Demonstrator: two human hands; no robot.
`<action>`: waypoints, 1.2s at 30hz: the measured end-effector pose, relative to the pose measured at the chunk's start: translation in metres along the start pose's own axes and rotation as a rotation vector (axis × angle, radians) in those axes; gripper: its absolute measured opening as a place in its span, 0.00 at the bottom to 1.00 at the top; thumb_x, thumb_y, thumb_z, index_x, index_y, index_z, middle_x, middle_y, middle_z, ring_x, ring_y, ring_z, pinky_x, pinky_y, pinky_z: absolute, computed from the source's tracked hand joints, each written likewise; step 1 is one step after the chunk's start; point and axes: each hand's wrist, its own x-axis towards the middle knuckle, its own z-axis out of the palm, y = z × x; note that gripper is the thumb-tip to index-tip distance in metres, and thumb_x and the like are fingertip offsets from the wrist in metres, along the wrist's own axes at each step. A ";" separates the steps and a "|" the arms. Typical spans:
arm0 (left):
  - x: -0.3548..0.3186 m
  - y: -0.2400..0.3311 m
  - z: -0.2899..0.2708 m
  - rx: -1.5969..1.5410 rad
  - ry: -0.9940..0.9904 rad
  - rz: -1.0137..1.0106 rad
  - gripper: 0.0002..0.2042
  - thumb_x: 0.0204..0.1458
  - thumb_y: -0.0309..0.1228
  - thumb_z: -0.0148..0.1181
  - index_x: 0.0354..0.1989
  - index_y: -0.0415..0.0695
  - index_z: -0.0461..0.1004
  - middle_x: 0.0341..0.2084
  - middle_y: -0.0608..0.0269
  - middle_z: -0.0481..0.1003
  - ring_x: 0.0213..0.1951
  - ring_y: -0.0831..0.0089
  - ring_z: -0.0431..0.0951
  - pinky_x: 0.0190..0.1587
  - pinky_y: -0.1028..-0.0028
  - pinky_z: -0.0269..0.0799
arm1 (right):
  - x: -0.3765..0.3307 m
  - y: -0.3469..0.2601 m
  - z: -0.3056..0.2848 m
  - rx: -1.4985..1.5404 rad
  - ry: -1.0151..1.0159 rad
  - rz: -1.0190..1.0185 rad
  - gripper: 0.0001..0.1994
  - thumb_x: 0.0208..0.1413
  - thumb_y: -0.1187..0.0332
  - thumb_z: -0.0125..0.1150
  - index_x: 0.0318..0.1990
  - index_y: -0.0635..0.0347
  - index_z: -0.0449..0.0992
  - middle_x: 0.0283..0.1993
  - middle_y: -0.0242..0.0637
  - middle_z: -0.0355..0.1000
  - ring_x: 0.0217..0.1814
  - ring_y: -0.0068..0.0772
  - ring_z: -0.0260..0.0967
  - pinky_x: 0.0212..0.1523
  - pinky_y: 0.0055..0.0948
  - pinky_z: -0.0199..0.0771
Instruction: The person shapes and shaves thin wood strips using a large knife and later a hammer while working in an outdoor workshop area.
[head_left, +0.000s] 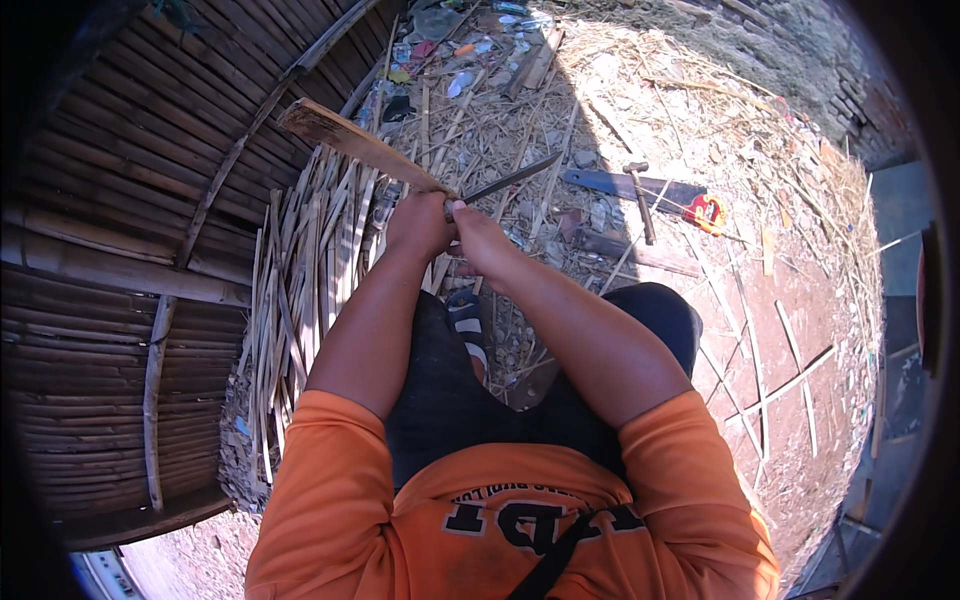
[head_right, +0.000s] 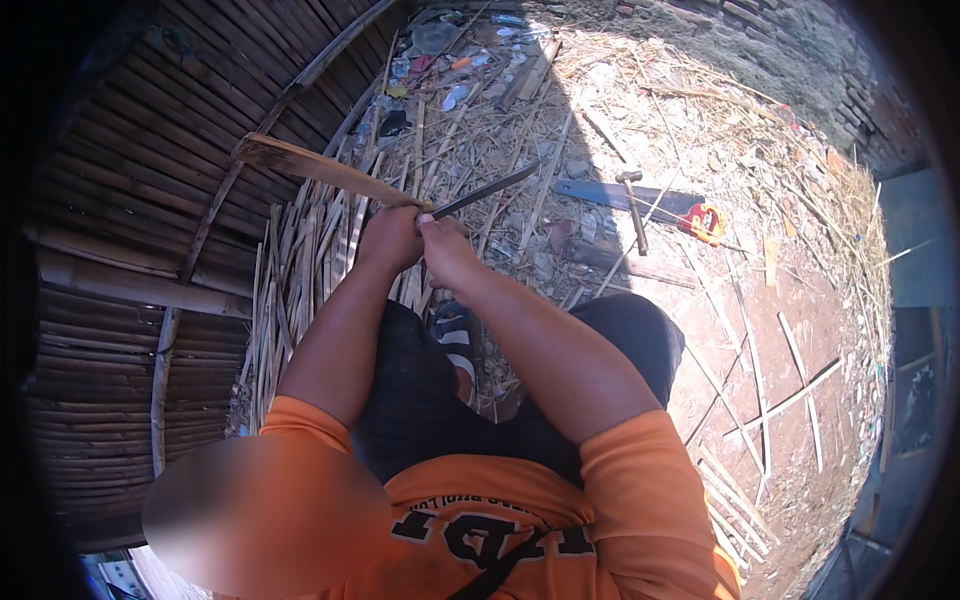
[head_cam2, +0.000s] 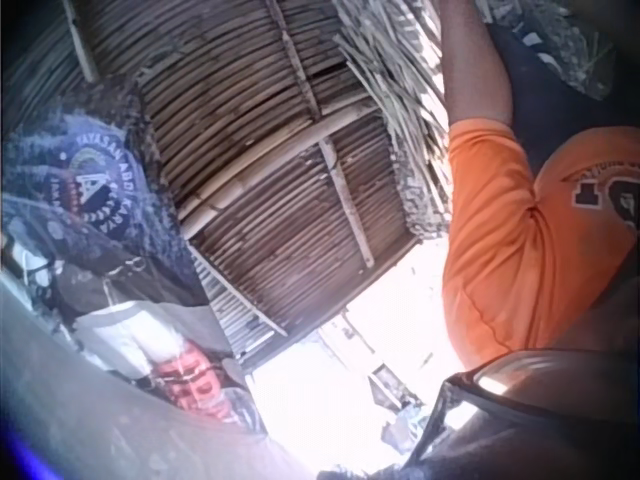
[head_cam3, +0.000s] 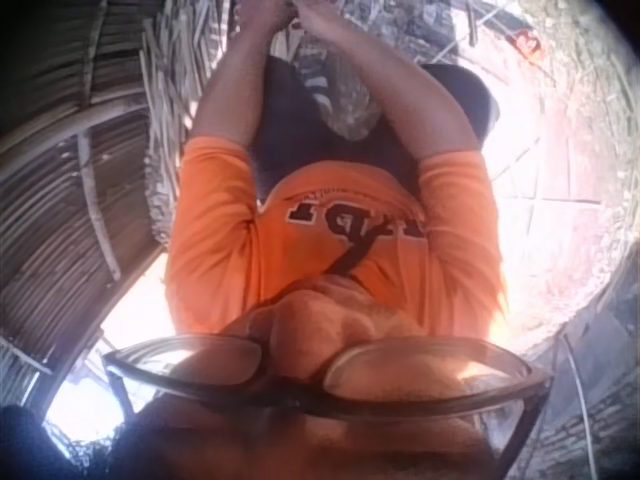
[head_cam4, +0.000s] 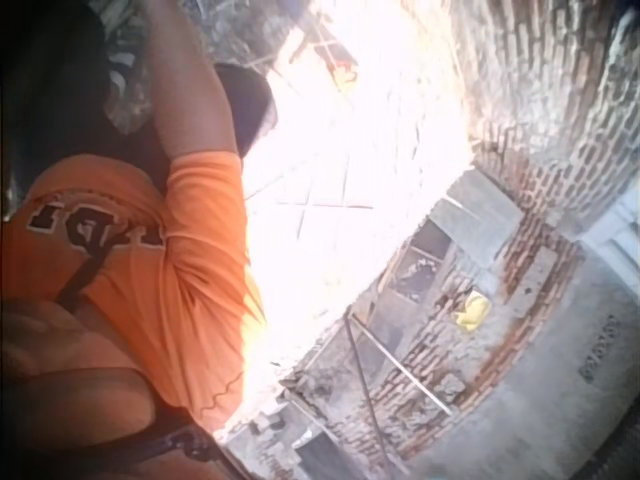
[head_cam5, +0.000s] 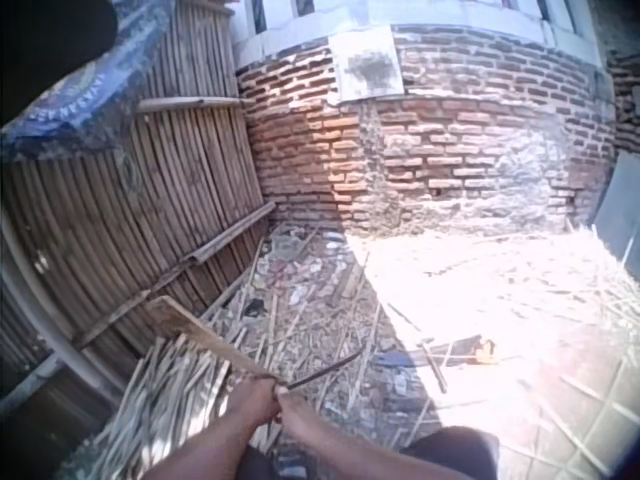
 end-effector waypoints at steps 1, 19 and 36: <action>-0.001 0.002 -0.002 -0.004 -0.017 -0.002 0.14 0.56 0.35 0.57 0.45 0.42 0.81 0.45 0.43 0.80 0.49 0.46 0.79 0.52 0.52 0.75 | 0.003 0.000 0.001 0.005 0.016 0.033 0.31 0.70 0.39 0.36 0.65 0.54 0.64 0.64 0.41 0.65 0.62 0.45 0.64 0.56 0.53 0.68; 0.016 -0.020 0.027 -0.174 0.036 -0.055 0.15 0.52 0.31 0.63 0.46 0.39 0.80 0.48 0.43 0.78 0.50 0.47 0.79 0.54 0.57 0.74 | 0.020 0.010 0.029 0.431 0.147 0.025 0.33 0.69 0.54 0.44 0.73 0.49 0.37 0.63 0.51 0.63 0.56 0.50 0.72 0.52 0.59 0.76; 0.001 -0.011 0.019 -0.236 0.218 0.175 0.10 0.48 0.29 0.65 0.39 0.43 0.82 0.45 0.51 0.79 0.46 0.51 0.81 0.50 0.58 0.76 | 0.023 0.002 0.022 0.403 0.269 -0.064 0.45 0.65 0.59 0.52 0.76 0.48 0.23 0.63 0.54 0.61 0.50 0.47 0.74 0.40 0.55 0.83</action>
